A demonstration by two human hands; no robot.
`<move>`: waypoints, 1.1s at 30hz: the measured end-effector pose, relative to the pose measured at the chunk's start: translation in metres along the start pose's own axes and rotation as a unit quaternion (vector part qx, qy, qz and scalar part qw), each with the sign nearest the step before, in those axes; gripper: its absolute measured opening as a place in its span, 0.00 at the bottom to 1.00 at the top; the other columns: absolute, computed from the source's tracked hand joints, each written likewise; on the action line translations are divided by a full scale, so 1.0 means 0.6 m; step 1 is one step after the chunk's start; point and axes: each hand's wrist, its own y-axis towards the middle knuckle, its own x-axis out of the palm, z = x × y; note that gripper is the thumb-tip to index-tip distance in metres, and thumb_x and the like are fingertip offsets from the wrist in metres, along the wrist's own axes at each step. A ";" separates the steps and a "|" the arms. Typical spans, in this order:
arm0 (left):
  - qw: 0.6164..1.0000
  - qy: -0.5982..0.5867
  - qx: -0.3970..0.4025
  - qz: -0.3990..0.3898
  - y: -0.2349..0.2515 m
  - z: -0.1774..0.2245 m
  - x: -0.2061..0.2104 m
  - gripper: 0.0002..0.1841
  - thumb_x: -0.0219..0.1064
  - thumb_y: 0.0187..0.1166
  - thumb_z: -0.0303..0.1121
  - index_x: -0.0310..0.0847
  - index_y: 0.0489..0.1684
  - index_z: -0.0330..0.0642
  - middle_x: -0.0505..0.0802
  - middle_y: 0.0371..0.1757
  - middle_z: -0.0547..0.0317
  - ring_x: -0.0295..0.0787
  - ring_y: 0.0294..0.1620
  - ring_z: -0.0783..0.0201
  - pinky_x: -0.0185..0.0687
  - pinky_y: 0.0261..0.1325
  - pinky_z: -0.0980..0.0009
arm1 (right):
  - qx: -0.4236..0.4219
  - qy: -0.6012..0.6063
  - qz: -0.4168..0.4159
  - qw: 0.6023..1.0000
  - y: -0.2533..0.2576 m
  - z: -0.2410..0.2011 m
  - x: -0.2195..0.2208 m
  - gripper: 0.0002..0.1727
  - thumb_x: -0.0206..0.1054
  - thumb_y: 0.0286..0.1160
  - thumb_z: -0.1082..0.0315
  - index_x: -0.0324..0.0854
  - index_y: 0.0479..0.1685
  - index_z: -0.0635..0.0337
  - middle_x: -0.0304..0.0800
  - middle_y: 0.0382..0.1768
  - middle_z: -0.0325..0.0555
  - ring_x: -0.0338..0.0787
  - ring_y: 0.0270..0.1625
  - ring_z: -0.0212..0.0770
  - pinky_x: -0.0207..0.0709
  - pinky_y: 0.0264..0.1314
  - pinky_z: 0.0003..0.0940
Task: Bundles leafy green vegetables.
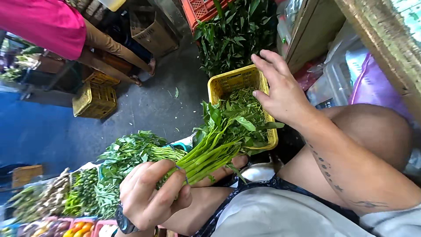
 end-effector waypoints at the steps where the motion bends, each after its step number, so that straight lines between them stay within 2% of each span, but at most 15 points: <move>1: 1.000 -0.002 0.000 0.000 0.001 0.001 0.000 0.15 0.58 0.87 0.49 0.79 0.47 0.48 0.86 0.47 0.54 0.85 0.44 0.59 0.78 0.45 0.67 | -0.017 0.017 0.019 1.000 -0.003 -0.001 0.005 0.34 0.70 0.78 0.69 0.69 0.87 0.50 0.64 0.88 0.49 0.76 0.81 0.49 0.77 0.78 0.46; 3: 1.000 -0.005 0.005 0.001 0.005 0.004 -0.001 0.14 0.58 0.87 0.49 0.79 0.47 0.48 0.86 0.46 0.54 0.84 0.42 0.59 0.78 0.43 0.67 | -0.057 0.043 0.078 0.994 -0.010 -0.003 0.018 0.14 0.68 0.82 0.59 0.91 0.59 0.52 0.83 0.74 0.44 0.85 0.72 0.41 0.79 0.73 0.41; 5: 1.000 -0.005 0.014 -0.004 0.007 0.008 -0.004 0.14 0.58 0.87 0.49 0.79 0.48 0.49 0.86 0.47 0.54 0.83 0.41 0.58 0.77 0.43 0.66 | -0.076 0.065 0.103 0.990 -0.014 -0.009 0.022 0.13 0.69 0.82 0.54 0.92 0.38 0.52 0.90 0.64 0.41 0.88 0.65 0.36 0.81 0.68 0.36; 6: 1.000 -0.007 0.021 -0.009 0.007 0.010 -0.004 0.14 0.59 0.87 0.49 0.79 0.49 0.49 0.85 0.47 0.54 0.82 0.40 0.58 0.77 0.42 0.66 | -0.082 0.084 0.103 0.988 -0.019 -0.015 0.019 0.14 0.70 0.82 0.55 0.90 0.35 0.54 0.90 0.61 0.42 0.88 0.63 0.36 0.81 0.65 0.36; 8: 0.999 -0.009 0.037 -0.015 0.011 0.013 0.001 0.14 0.59 0.87 0.49 0.78 0.50 0.49 0.84 0.47 0.54 0.80 0.38 0.58 0.74 0.40 0.66 | -0.108 0.158 0.078 0.978 -0.031 -0.029 0.008 0.15 0.70 0.81 0.54 0.89 0.46 0.56 0.89 0.61 0.44 0.88 0.63 0.35 0.85 0.62 0.34; 10: 0.999 -0.010 0.049 -0.016 0.017 0.016 0.008 0.14 0.60 0.87 0.49 0.78 0.49 0.49 0.83 0.46 0.54 0.78 0.37 0.58 0.72 0.40 0.66 | -0.178 0.215 -0.007 0.960 -0.053 -0.057 0.002 0.36 0.74 0.70 0.42 0.80 0.71 0.60 0.83 0.70 0.48 0.83 0.71 0.40 0.83 0.70 0.41; 12: 0.998 -0.013 0.060 -0.009 0.028 0.021 0.016 0.14 0.61 0.86 0.48 0.79 0.48 0.48 0.83 0.43 0.53 0.76 0.35 0.58 0.70 0.37 0.66 | -0.275 0.195 -0.054 0.940 -0.079 -0.086 0.030 0.54 0.79 0.55 0.33 0.72 0.81 0.59 0.78 0.77 0.50 0.75 0.81 0.46 0.74 0.82 0.47; 13: 0.998 -0.013 0.067 -0.011 0.034 0.024 0.020 0.14 0.61 0.85 0.48 0.79 0.48 0.47 0.83 0.43 0.53 0.76 0.34 0.58 0.70 0.37 0.65 | -0.324 0.183 -0.047 0.927 -0.090 -0.092 0.052 0.54 0.79 0.54 0.31 0.73 0.80 0.58 0.77 0.79 0.52 0.72 0.84 0.50 0.69 0.86 0.51; 15: 0.996 -0.017 0.080 -0.017 0.048 0.031 0.026 0.14 0.64 0.84 0.48 0.80 0.45 0.47 0.84 0.42 0.53 0.75 0.33 0.57 0.69 0.36 0.65 | -0.377 0.200 0.002 0.904 -0.096 -0.084 0.082 0.42 0.73 0.65 0.32 0.81 0.72 0.54 0.81 0.76 0.53 0.73 0.84 0.53 0.65 0.88 0.57; 18: 0.993 -0.032 0.108 -0.029 0.066 0.033 0.038 0.13 0.65 0.83 0.46 0.81 0.44 0.46 0.84 0.39 0.52 0.73 0.29 0.57 0.66 0.32 0.64 | -0.294 0.278 0.040 0.914 -0.074 -0.063 0.044 0.19 0.60 0.87 0.54 0.90 0.51 0.58 0.89 0.63 0.46 0.85 0.70 0.39 0.81 0.73 0.39; 19: 0.992 -0.039 0.119 -0.034 0.070 0.034 0.042 0.12 0.66 0.83 0.45 0.81 0.44 0.46 0.84 0.39 0.51 0.72 0.27 0.57 0.65 0.30 0.64 | -0.255 0.294 0.047 0.920 -0.061 -0.056 0.023 0.15 0.60 0.87 0.61 0.89 0.46 0.61 0.90 0.58 0.45 0.89 0.64 0.37 0.86 0.67 0.35; 21: 0.987 -0.050 0.145 -0.044 0.078 0.037 0.049 0.11 0.66 0.82 0.43 0.82 0.45 0.45 0.84 0.37 0.51 0.70 0.25 0.57 0.62 0.27 0.64 | -0.199 0.296 0.018 0.934 -0.040 -0.043 -0.009 0.09 0.66 0.81 0.69 0.87 0.50 0.63 0.88 0.59 0.45 0.89 0.61 0.36 0.89 0.62 0.33; 23: 0.981 -0.056 0.180 -0.057 0.086 0.038 0.057 0.10 0.67 0.81 0.41 0.82 0.45 0.44 0.84 0.35 0.51 0.68 0.23 0.58 0.59 0.24 0.64 | -0.195 0.254 -0.044 0.946 -0.036 -0.038 -0.015 0.08 0.70 0.76 0.70 0.90 0.50 0.58 0.89 0.60 0.41 0.89 0.61 0.34 0.88 0.63 0.31; 28: 0.972 -0.073 0.211 -0.078 0.092 0.039 0.071 0.11 0.66 0.81 0.41 0.82 0.45 0.43 0.83 0.33 0.52 0.67 0.22 0.57 0.57 0.24 0.64 | -0.266 0.076 -0.230 0.933 -0.060 -0.026 0.023 0.09 0.69 0.80 0.61 0.95 0.50 0.44 0.93 0.54 0.29 0.88 0.63 0.34 0.81 0.69 0.37; 33: 0.975 -0.078 0.191 -0.083 0.085 0.032 0.072 0.13 0.64 0.83 0.45 0.80 0.45 0.44 0.83 0.35 0.51 0.70 0.24 0.56 0.61 0.25 0.64 | -0.308 -0.016 -0.181 0.934 -0.062 -0.030 0.032 0.10 0.66 0.83 0.57 0.93 0.43 0.46 0.91 0.42 0.34 0.88 0.55 0.39 0.79 0.66 0.40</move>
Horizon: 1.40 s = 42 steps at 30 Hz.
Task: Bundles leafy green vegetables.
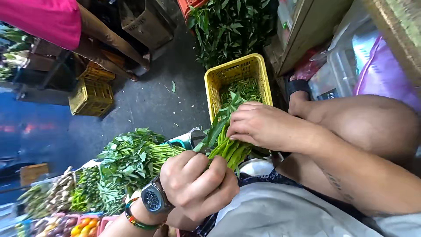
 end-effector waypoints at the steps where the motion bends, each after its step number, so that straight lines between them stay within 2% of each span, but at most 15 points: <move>1: 1.000 0.000 -0.003 0.002 -0.002 -0.001 0.000 0.13 0.64 0.83 0.45 0.80 0.45 0.44 0.83 0.35 0.51 0.70 0.24 0.56 0.61 0.26 0.63 | 0.009 -0.003 -0.004 1.000 0.001 -0.003 -0.002 0.11 0.64 0.84 0.58 0.92 0.44 0.47 0.90 0.42 0.36 0.87 0.54 0.40 0.79 0.65 0.40; 5: 1.000 0.014 -0.008 0.009 -0.010 -0.002 0.002 0.11 0.65 0.82 0.42 0.81 0.44 0.44 0.83 0.34 0.51 0.68 0.23 0.57 0.59 0.24 0.64 | 0.107 0.077 -0.038 0.990 0.007 -0.026 0.000 0.10 0.63 0.80 0.57 0.88 0.39 0.47 0.87 0.37 0.32 0.86 0.49 0.33 0.79 0.57 0.37; 9: 1.000 0.028 0.001 0.009 -0.009 0.001 0.009 0.10 0.66 0.82 0.40 0.82 0.45 0.43 0.82 0.33 0.51 0.67 0.22 0.57 0.58 0.24 0.64 | 0.241 0.191 -0.132 0.943 0.018 -0.038 -0.004 0.17 0.61 0.88 0.48 0.88 0.39 0.46 0.87 0.34 0.30 0.85 0.37 0.28 0.81 0.41 0.34; 12: 0.999 0.029 0.006 0.015 -0.009 0.004 0.018 0.09 0.66 0.81 0.39 0.82 0.46 0.43 0.84 0.34 0.51 0.68 0.22 0.57 0.59 0.23 0.64 | 0.282 0.244 -0.115 0.921 0.020 -0.037 0.000 0.10 0.68 0.82 0.53 0.90 0.36 0.45 0.88 0.31 0.29 0.85 0.34 0.26 0.81 0.38 0.33; 15: 0.999 0.033 0.008 0.007 -0.010 0.007 0.020 0.09 0.65 0.82 0.39 0.82 0.45 0.44 0.84 0.35 0.51 0.68 0.22 0.57 0.59 0.24 0.64 | 0.183 0.181 -0.019 0.966 0.014 -0.043 0.020 0.05 0.72 0.73 0.61 0.91 0.31 0.46 0.87 0.33 0.28 0.85 0.36 0.23 0.81 0.39 0.25; 18: 0.999 0.031 0.007 0.004 -0.012 0.008 0.020 0.10 0.65 0.82 0.41 0.81 0.45 0.44 0.84 0.35 0.51 0.68 0.22 0.57 0.59 0.24 0.64 | 0.002 0.054 0.071 0.996 0.011 -0.036 0.038 0.07 0.70 0.72 0.62 0.90 0.29 0.50 0.86 0.30 0.34 0.85 0.39 0.33 0.78 0.43 0.31; 21: 1.000 0.015 0.001 0.007 -0.014 0.011 0.018 0.10 0.64 0.83 0.41 0.81 0.45 0.44 0.84 0.35 0.51 0.70 0.23 0.56 0.61 0.24 0.64 | -0.085 -0.001 0.158 0.984 0.012 -0.034 0.032 0.09 0.66 0.76 0.66 0.89 0.30 0.55 0.85 0.29 0.39 0.85 0.37 0.40 0.76 0.40 0.36; 24: 1.000 0.008 -0.004 0.004 -0.019 0.017 0.016 0.11 0.64 0.83 0.43 0.81 0.45 0.45 0.84 0.35 0.51 0.69 0.23 0.56 0.61 0.24 0.64 | -0.050 -0.050 0.333 0.940 0.019 -0.004 0.015 0.08 0.67 0.79 0.65 0.91 0.40 0.57 0.93 0.36 0.46 0.91 0.46 0.44 0.82 0.54 0.42; 26: 1.000 0.010 -0.002 0.006 -0.020 0.021 0.017 0.11 0.64 0.83 0.44 0.81 0.45 0.45 0.83 0.34 0.51 0.69 0.22 0.56 0.60 0.24 0.64 | 0.057 -0.096 0.330 0.937 0.036 0.037 0.000 0.14 0.65 0.86 0.57 0.91 0.56 0.54 0.94 0.51 0.48 0.89 0.60 0.49 0.75 0.72 0.51; 28: 1.000 0.007 -0.003 0.014 -0.019 0.019 0.018 0.12 0.63 0.84 0.44 0.81 0.44 0.45 0.84 0.34 0.50 0.71 0.22 0.56 0.62 0.23 0.63 | 0.171 -0.034 0.219 0.960 0.048 0.061 -0.014 0.33 0.59 0.86 0.42 0.74 0.84 0.52 0.79 0.79 0.48 0.72 0.85 0.52 0.57 0.91 0.56; 29: 1.000 0.002 -0.014 0.020 -0.018 0.015 0.017 0.12 0.63 0.84 0.45 0.81 0.44 0.45 0.85 0.35 0.49 0.73 0.23 0.55 0.64 0.23 0.63 | 0.177 0.052 0.202 0.962 0.047 0.057 -0.018 0.41 0.60 0.82 0.37 0.67 0.88 0.54 0.73 0.83 0.48 0.68 0.88 0.50 0.58 0.91 0.54; 33: 0.985 -0.010 -0.156 0.066 -0.007 -0.009 0.003 0.11 0.64 0.83 0.44 0.83 0.42 0.47 0.89 0.40 0.52 0.88 0.37 0.60 0.84 0.37 0.67 | 0.068 0.254 0.089 0.961 0.028 -0.022 0.013 0.68 0.84 0.39 0.30 0.63 0.91 0.51 0.74 0.82 0.44 0.73 0.83 0.43 0.71 0.84 0.51; 35: 0.969 -0.011 -0.230 0.092 0.009 -0.029 -0.005 0.11 0.65 0.81 0.40 0.86 0.37 0.41 0.90 0.40 0.50 0.88 0.39 0.62 0.85 0.39 0.70 | 0.069 0.212 0.060 0.973 0.029 -0.050 0.063 0.72 0.87 0.33 0.29 0.60 0.91 0.48 0.77 0.80 0.44 0.75 0.82 0.44 0.65 0.87 0.53; 38: 0.946 0.015 -0.317 0.071 0.034 -0.045 -0.005 0.13 0.63 0.80 0.38 0.90 0.36 0.39 0.90 0.39 0.51 0.88 0.39 0.64 0.83 0.38 0.70 | 0.126 0.197 0.098 0.967 0.041 -0.068 0.096 0.59 0.86 0.43 0.33 0.69 0.84 0.48 0.90 0.62 0.39 0.86 0.67 0.38 0.71 0.81 0.49; 42: 0.927 0.015 -0.376 0.008 0.046 -0.057 0.009 0.13 0.62 0.82 0.41 0.91 0.38 0.43 0.90 0.38 0.57 0.87 0.37 0.66 0.82 0.36 0.67 | 0.174 0.242 0.041 0.954 0.054 -0.042 0.101 0.29 0.83 0.60 0.51 0.83 0.63 0.51 0.94 0.42 0.41 0.93 0.44 0.38 0.88 0.50 0.47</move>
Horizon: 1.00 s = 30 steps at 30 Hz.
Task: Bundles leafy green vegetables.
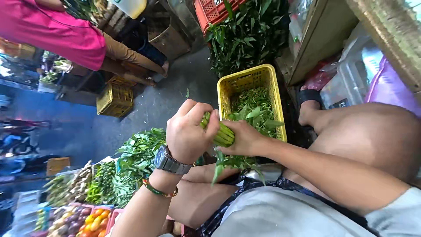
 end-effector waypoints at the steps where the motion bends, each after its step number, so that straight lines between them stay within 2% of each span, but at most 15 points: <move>1: 1.000 -0.005 -0.017 -0.012 0.004 -0.003 0.004 0.14 0.62 0.82 0.42 0.91 0.38 0.44 0.90 0.37 0.58 0.86 0.36 0.67 0.81 0.36 0.67 | 0.029 0.017 -0.026 0.999 0.004 0.001 -0.006 0.25 0.82 0.61 0.54 0.84 0.57 0.50 0.93 0.40 0.41 0.93 0.42 0.37 0.88 0.47 0.46; 3: 0.999 -0.018 -0.043 -0.025 0.012 -0.008 0.011 0.14 0.61 0.83 0.43 0.90 0.38 0.46 0.89 0.35 0.61 0.85 0.35 0.69 0.80 0.36 0.69 | 0.070 0.049 -0.068 0.994 0.011 0.004 -0.019 0.20 0.82 0.63 0.57 0.84 0.53 0.50 0.92 0.39 0.40 0.92 0.42 0.36 0.87 0.47 0.45; 5: 0.998 -0.021 -0.049 -0.033 0.019 -0.008 0.017 0.15 0.61 0.84 0.44 0.91 0.39 0.47 0.89 0.36 0.62 0.86 0.35 0.69 0.81 0.36 0.68 | 0.088 0.077 -0.089 0.989 0.014 0.008 -0.025 0.20 0.81 0.65 0.59 0.83 0.55 0.49 0.92 0.41 0.39 0.92 0.45 0.35 0.87 0.51 0.45; 8: 0.998 -0.021 -0.041 -0.048 0.033 -0.011 0.027 0.15 0.60 0.85 0.45 0.90 0.38 0.46 0.89 0.35 0.61 0.86 0.35 0.66 0.81 0.35 0.64 | 0.081 0.108 -0.066 0.989 0.015 0.020 -0.020 0.19 0.81 0.63 0.59 0.84 0.52 0.50 0.93 0.39 0.37 0.92 0.43 0.32 0.87 0.50 0.41; 10: 0.996 -0.027 -0.055 -0.072 0.042 -0.015 0.030 0.19 0.58 0.87 0.50 0.89 0.42 0.47 0.89 0.38 0.59 0.87 0.37 0.62 0.81 0.36 0.58 | 0.076 0.132 -0.050 0.987 0.016 0.026 -0.019 0.19 0.82 0.62 0.59 0.84 0.50 0.52 0.91 0.38 0.38 0.91 0.42 0.32 0.87 0.48 0.39; 11: 0.993 -0.032 -0.072 -0.088 0.046 -0.017 0.028 0.22 0.55 0.88 0.56 0.88 0.48 0.48 0.90 0.43 0.57 0.88 0.39 0.59 0.82 0.38 0.54 | 0.083 0.139 -0.043 0.986 0.017 0.026 -0.020 0.19 0.82 0.61 0.60 0.84 0.50 0.52 0.91 0.38 0.39 0.91 0.42 0.32 0.87 0.48 0.39; 13: 0.987 -0.051 -0.112 -0.107 0.049 -0.020 0.009 0.32 0.48 0.87 0.64 0.79 0.72 0.50 0.86 0.62 0.49 0.88 0.46 0.54 0.85 0.44 0.49 | 0.113 0.159 -0.032 0.980 0.018 0.026 -0.026 0.19 0.81 0.61 0.63 0.85 0.52 0.53 0.92 0.39 0.41 0.91 0.43 0.34 0.87 0.49 0.41; 14: 0.987 -0.065 -0.117 -0.085 0.046 -0.024 -0.003 0.33 0.46 0.88 0.64 0.74 0.80 0.51 0.83 0.70 0.48 0.88 0.48 0.55 0.86 0.46 0.51 | 0.127 0.175 -0.027 0.976 0.019 0.027 -0.030 0.20 0.80 0.62 0.64 0.85 0.54 0.54 0.92 0.40 0.42 0.92 0.43 0.35 0.87 0.50 0.42; 15: 0.990 -0.083 -0.106 -0.040 0.040 -0.031 -0.011 0.31 0.48 0.89 0.60 0.73 0.81 0.50 0.82 0.72 0.50 0.87 0.48 0.60 0.86 0.46 0.58 | 0.135 0.194 -0.017 0.972 0.020 0.032 -0.032 0.20 0.80 0.62 0.65 0.85 0.55 0.55 0.93 0.40 0.43 0.92 0.43 0.35 0.88 0.50 0.41; 17: 0.994 -0.088 -0.050 0.044 0.026 -0.035 -0.019 0.21 0.60 0.88 0.46 0.81 0.70 0.41 0.86 0.66 0.49 0.88 0.51 0.63 0.88 0.51 0.65 | 0.131 0.225 0.005 0.966 0.022 0.043 -0.035 0.19 0.79 0.61 0.65 0.86 0.53 0.57 0.94 0.38 0.42 0.93 0.40 0.35 0.90 0.47 0.40; 18: 0.996 -0.063 -0.019 0.059 0.019 -0.035 -0.016 0.16 0.65 0.85 0.41 0.87 0.60 0.39 0.89 0.59 0.47 0.88 0.53 0.60 0.87 0.55 0.62 | 0.130 0.231 0.012 0.964 0.023 0.044 -0.038 0.18 0.79 0.61 0.65 0.85 0.51 0.58 0.93 0.36 0.42 0.93 0.38 0.35 0.90 0.46 0.39; 20: 0.998 0.015 0.026 0.053 0.007 -0.037 0.005 0.11 0.69 0.82 0.39 0.93 0.49 0.43 0.92 0.52 0.50 0.88 0.55 0.53 0.82 0.60 0.53 | 0.138 0.226 0.016 0.964 0.025 0.038 -0.041 0.17 0.78 0.61 0.67 0.85 0.49 0.59 0.93 0.35 0.43 0.93 0.37 0.35 0.90 0.45 0.37; 24: 0.991 0.077 0.063 0.085 0.000 -0.048 0.037 0.09 0.69 0.82 0.40 0.95 0.42 0.47 0.94 0.45 0.56 0.87 0.47 0.55 0.78 0.53 0.55 | 0.137 0.224 0.009 0.965 0.026 0.034 -0.033 0.19 0.79 0.60 0.65 0.85 0.51 0.59 0.94 0.37 0.44 0.94 0.38 0.35 0.91 0.47 0.37; 26: 0.992 0.068 0.065 0.087 -0.001 -0.046 0.035 0.09 0.69 0.82 0.39 0.95 0.41 0.46 0.94 0.44 0.57 0.87 0.47 0.56 0.77 0.53 0.56 | 0.147 0.199 0.003 0.969 0.023 0.031 -0.038 0.20 0.79 0.61 0.64 0.84 0.54 0.58 0.94 0.38 0.43 0.94 0.40 0.34 0.91 0.49 0.37; 30: 0.988 0.088 0.101 0.076 -0.002 -0.046 0.038 0.08 0.70 0.79 0.35 0.93 0.38 0.44 0.93 0.43 0.54 0.88 0.46 0.53 0.79 0.50 0.56 | 0.173 0.105 -0.006 0.979 0.016 0.026 -0.045 0.23 0.80 0.63 0.59 0.83 0.56 0.56 0.91 0.39 0.44 0.92 0.41 0.37 0.87 0.49 0.44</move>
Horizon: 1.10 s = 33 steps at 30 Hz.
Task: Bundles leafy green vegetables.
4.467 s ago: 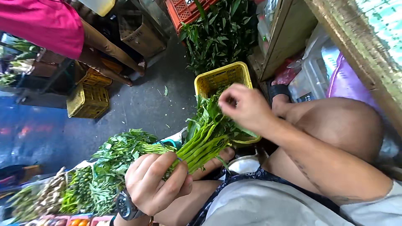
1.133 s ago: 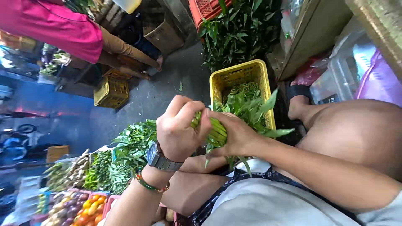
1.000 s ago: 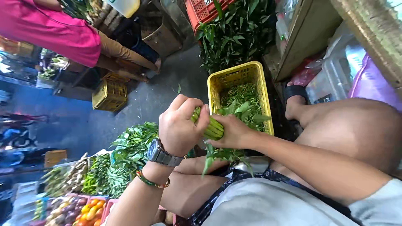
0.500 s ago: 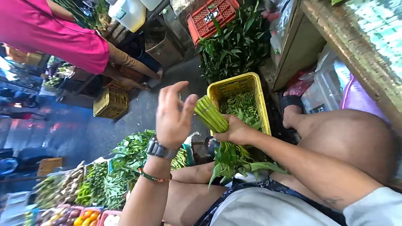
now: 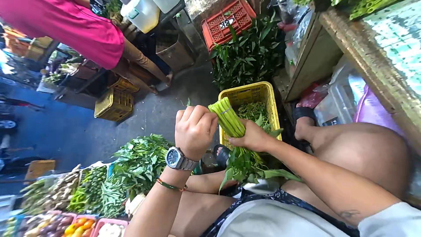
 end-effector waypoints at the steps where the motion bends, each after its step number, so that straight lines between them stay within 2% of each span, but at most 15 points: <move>1: 1.000 0.005 0.007 -0.004 0.000 -0.001 0.003 0.07 0.69 0.78 0.35 0.92 0.38 0.42 0.93 0.43 0.52 0.89 0.46 0.52 0.80 0.49 0.55 | 0.004 -0.016 0.000 1.000 -0.001 -0.003 -0.001 0.23 0.80 0.63 0.58 0.83 0.57 0.56 0.91 0.39 0.44 0.91 0.42 0.38 0.86 0.49 0.45; 3: 1.000 -0.006 0.000 -0.026 0.003 -0.008 0.009 0.07 0.68 0.74 0.34 0.87 0.35 0.40 0.92 0.42 0.49 0.89 0.45 0.49 0.82 0.47 0.54 | 0.011 -0.038 0.001 0.999 -0.001 -0.008 -0.002 0.25 0.80 0.62 0.57 0.83 0.58 0.55 0.91 0.41 0.45 0.92 0.44 0.40 0.86 0.50 0.48; 5: 0.994 -0.072 -0.055 -0.068 0.002 -0.014 0.005 0.07 0.68 0.73 0.32 0.83 0.36 0.38 0.90 0.43 0.48 0.88 0.44 0.51 0.85 0.47 0.54 | 0.009 -0.050 0.005 0.999 -0.001 -0.005 -0.001 0.25 0.80 0.59 0.56 0.84 0.56 0.54 0.91 0.40 0.45 0.92 0.44 0.41 0.85 0.49 0.50; 6: 0.984 -0.123 -0.099 -0.081 0.002 -0.016 0.000 0.06 0.67 0.73 0.30 0.82 0.38 0.37 0.88 0.43 0.49 0.86 0.41 0.56 0.85 0.44 0.59 | 0.006 -0.057 0.006 0.998 0.000 -0.004 -0.001 0.24 0.80 0.58 0.56 0.85 0.55 0.53 0.91 0.39 0.45 0.91 0.43 0.41 0.85 0.49 0.52; 8: 0.952 -0.226 -0.189 -0.081 -0.001 -0.017 -0.009 0.04 0.62 0.77 0.29 0.77 0.40 0.39 0.83 0.38 0.56 0.77 0.29 0.68 0.77 0.31 0.71 | 0.006 -0.078 0.006 0.997 0.004 -0.007 -0.003 0.23 0.81 0.57 0.56 0.86 0.53 0.51 0.91 0.39 0.44 0.91 0.44 0.43 0.84 0.48 0.55; 10: 0.930 -0.292 -0.219 -0.052 -0.013 -0.010 -0.008 0.03 0.60 0.76 0.30 0.75 0.39 0.41 0.80 0.35 0.60 0.73 0.23 0.72 0.72 0.24 0.76 | 0.018 -0.102 0.006 0.995 0.007 -0.012 -0.005 0.22 0.81 0.58 0.55 0.86 0.52 0.50 0.91 0.39 0.45 0.91 0.45 0.45 0.83 0.48 0.58; 13: 0.957 -0.241 -0.163 -0.001 -0.035 0.001 0.000 0.03 0.60 0.74 0.31 0.74 0.38 0.42 0.81 0.36 0.60 0.75 0.29 0.72 0.73 0.30 0.77 | 0.028 -0.120 0.010 0.992 0.006 -0.016 -0.003 0.21 0.81 0.61 0.54 0.85 0.53 0.49 0.91 0.38 0.45 0.91 0.44 0.46 0.83 0.47 0.57; 15: 0.983 -0.157 -0.085 0.041 -0.048 0.004 0.010 0.05 0.64 0.72 0.30 0.76 0.35 0.39 0.85 0.37 0.54 0.82 0.36 0.63 0.79 0.37 0.69 | 0.018 -0.114 0.021 0.993 0.005 -0.016 -0.001 0.20 0.81 0.59 0.54 0.85 0.50 0.50 0.90 0.36 0.43 0.91 0.41 0.44 0.84 0.45 0.56; 17: 0.993 -0.099 -0.037 0.056 -0.061 0.007 0.023 0.05 0.67 0.70 0.31 0.79 0.32 0.40 0.88 0.37 0.51 0.87 0.41 0.57 0.86 0.43 0.63 | 0.002 -0.093 0.021 0.995 0.000 -0.016 0.000 0.20 0.81 0.58 0.55 0.86 0.50 0.50 0.91 0.36 0.42 0.91 0.41 0.42 0.84 0.45 0.54; 21: 0.993 -0.082 -0.038 0.076 -0.066 0.009 0.035 0.04 0.69 0.74 0.31 0.83 0.33 0.41 0.88 0.37 0.52 0.87 0.42 0.58 0.86 0.44 0.65 | -0.011 -0.077 -0.002 0.997 -0.005 -0.018 0.004 0.20 0.80 0.56 0.57 0.86 0.50 0.50 0.91 0.37 0.41 0.91 0.42 0.39 0.84 0.46 0.50; 24: 0.992 -0.097 -0.043 0.072 -0.065 0.011 0.021 0.04 0.69 0.75 0.31 0.86 0.34 0.40 0.88 0.38 0.52 0.87 0.43 0.59 0.85 0.46 0.67 | -0.012 -0.072 -0.027 0.997 -0.009 -0.018 0.001 0.22 0.80 0.58 0.57 0.86 0.54 0.49 0.91 0.39 0.40 0.91 0.43 0.37 0.85 0.48 0.46; 27: 0.990 -0.115 -0.049 0.068 -0.067 0.011 0.004 0.04 0.69 0.74 0.31 0.86 0.34 0.40 0.88 0.37 0.54 0.86 0.41 0.63 0.84 0.44 0.71 | -0.030 -0.074 -0.044 0.996 -0.008 -0.016 0.000 0.23 0.81 0.60 0.57 0.85 0.57 0.50 0.92 0.41 0.41 0.91 0.44 0.36 0.85 0.51 0.45; 30: 0.987 -0.126 -0.061 0.084 -0.068 0.018 -0.009 0.03 0.69 0.73 0.29 0.86 0.34 0.40 0.88 0.39 0.53 0.86 0.39 0.66 0.83 0.38 0.75 | -0.049 -0.089 -0.040 0.994 -0.005 -0.011 0.007 0.22 0.79 0.60 0.55 0.85 0.55 0.50 0.92 0.40 0.40 0.91 0.45 0.36 0.85 0.50 0.46; 31: 0.988 -0.115 -0.059 0.086 -0.066 0.022 -0.013 0.03 0.70 0.74 0.30 0.85 0.34 0.40 0.88 0.39 0.53 0.86 0.39 0.65 0.83 0.38 0.74 | -0.052 -0.095 -0.039 0.993 -0.004 -0.010 0.008 0.22 0.78 0.60 0.55 0.85 0.54 0.50 0.92 0.40 0.40 0.91 0.44 0.36 0.85 0.50 0.47; 33: 0.994 -0.068 -0.061 0.063 -0.062 0.031 -0.020 0.04 0.70 0.75 0.31 0.89 0.36 0.40 0.91 0.41 0.51 0.89 0.43 0.61 0.86 0.44 0.69 | -0.047 -0.104 -0.035 0.993 -0.004 -0.011 0.012 0.21 0.78 0.61 0.54 0.85 0.52 0.51 0.91 0.39 0.41 0.91 0.44 0.38 0.84 0.49 0.48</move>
